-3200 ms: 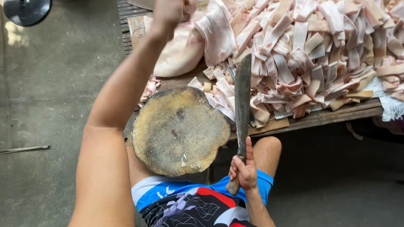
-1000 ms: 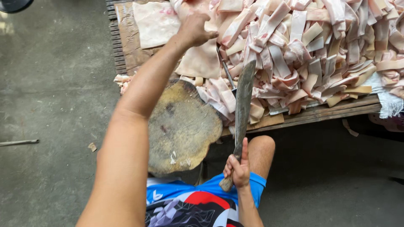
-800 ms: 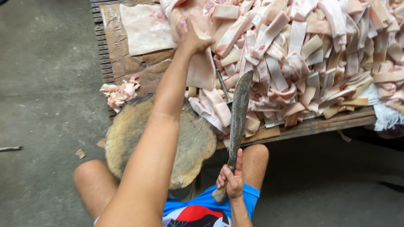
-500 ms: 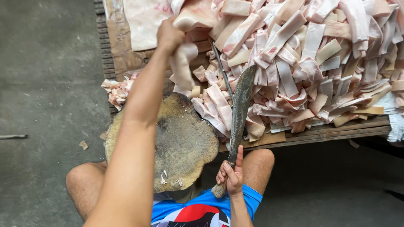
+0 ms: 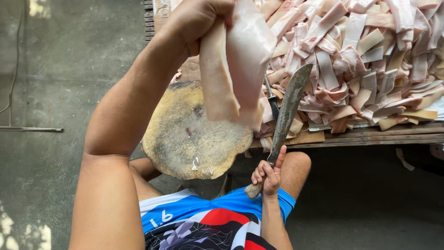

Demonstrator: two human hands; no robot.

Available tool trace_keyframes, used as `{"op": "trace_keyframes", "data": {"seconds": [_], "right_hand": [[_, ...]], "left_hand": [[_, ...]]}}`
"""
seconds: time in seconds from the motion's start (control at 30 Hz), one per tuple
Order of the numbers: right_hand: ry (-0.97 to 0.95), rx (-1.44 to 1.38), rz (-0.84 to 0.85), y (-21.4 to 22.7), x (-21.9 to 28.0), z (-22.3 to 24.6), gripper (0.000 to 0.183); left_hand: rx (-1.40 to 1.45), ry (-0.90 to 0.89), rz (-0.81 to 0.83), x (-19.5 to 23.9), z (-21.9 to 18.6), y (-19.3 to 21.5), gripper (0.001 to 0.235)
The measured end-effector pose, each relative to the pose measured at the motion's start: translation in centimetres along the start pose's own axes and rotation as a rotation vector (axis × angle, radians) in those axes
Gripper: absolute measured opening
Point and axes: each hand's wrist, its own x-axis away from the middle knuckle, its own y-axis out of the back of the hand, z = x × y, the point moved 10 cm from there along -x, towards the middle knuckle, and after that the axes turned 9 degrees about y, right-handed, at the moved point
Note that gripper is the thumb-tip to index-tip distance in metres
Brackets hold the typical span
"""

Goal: The person sits on the ground and uses a large knife to slice a piece of pork belly on a wooden chopping block. They repeatedly cut the meat into strips and then transfer the cut pieces onto a nearby table.

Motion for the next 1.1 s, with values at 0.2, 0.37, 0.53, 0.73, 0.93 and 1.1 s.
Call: {"op": "trace_keyframes", "data": {"seconds": [0.2, 0.37, 0.53, 0.73, 0.93, 1.1], "right_hand": [[0.026, 0.048, -0.002, 0.9, 1.4, 0.9, 0.083], [0.049, 0.129, -0.019, 1.1, 1.9, 1.7, 0.084], [0.001, 0.166, -0.04, 1.5, 3.0, 0.4, 0.086], [-0.047, 0.221, -0.028, 1.1, 3.7, -1.7, 0.086], [-0.045, 0.235, -0.055, 0.2, 3.4, -1.2, 0.087], [-0.007, 0.235, -0.063, 0.3, 3.8, -0.5, 0.087]], "left_hand": [[-0.776, -0.437, -0.149, 10.4, -4.4, -1.9, 0.048], [-1.155, -0.66, -0.283, 18.4, 2.9, -1.9, 0.061], [-1.627, 0.215, -0.274, 18.5, 21.1, 4.1, 0.083], [-1.781, -0.203, -0.391, 17.0, 24.9, 1.6, 0.068], [-1.291, -0.585, -0.344, 6.8, 21.9, -8.4, 0.068], [-1.53, -0.592, -0.366, 1.1, 23.1, -10.4, 0.041]]}}
